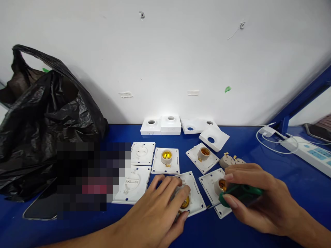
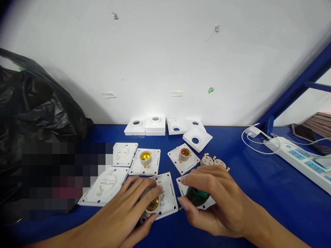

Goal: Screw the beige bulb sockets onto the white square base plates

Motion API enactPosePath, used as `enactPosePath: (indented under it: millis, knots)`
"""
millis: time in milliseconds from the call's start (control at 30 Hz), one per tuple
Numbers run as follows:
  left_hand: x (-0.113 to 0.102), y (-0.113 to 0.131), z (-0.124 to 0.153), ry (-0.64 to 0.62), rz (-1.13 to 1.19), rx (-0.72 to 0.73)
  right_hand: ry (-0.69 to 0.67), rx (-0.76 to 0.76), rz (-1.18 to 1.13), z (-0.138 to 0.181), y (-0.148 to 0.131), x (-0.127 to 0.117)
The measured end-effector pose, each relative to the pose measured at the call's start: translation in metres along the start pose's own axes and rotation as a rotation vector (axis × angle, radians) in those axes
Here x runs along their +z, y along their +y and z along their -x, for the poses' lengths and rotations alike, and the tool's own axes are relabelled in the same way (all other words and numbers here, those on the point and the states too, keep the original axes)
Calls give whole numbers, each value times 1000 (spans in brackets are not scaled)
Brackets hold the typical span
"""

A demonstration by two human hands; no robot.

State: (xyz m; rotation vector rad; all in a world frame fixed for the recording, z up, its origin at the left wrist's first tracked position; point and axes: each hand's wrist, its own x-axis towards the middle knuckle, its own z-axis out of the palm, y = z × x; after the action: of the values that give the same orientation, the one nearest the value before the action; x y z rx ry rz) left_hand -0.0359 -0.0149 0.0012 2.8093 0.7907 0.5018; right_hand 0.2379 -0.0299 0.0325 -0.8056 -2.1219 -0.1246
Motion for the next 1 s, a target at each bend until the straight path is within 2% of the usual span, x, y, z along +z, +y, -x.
enactPosePath:
  millis: [300,1000]
  knots:
    - [-2,1,0,-31,-16,-9,3,-30,-21,-4,-2,-2]
    - [-2,2,1,-27,-9,13,-186,-70,-45,-10,-12,-11]
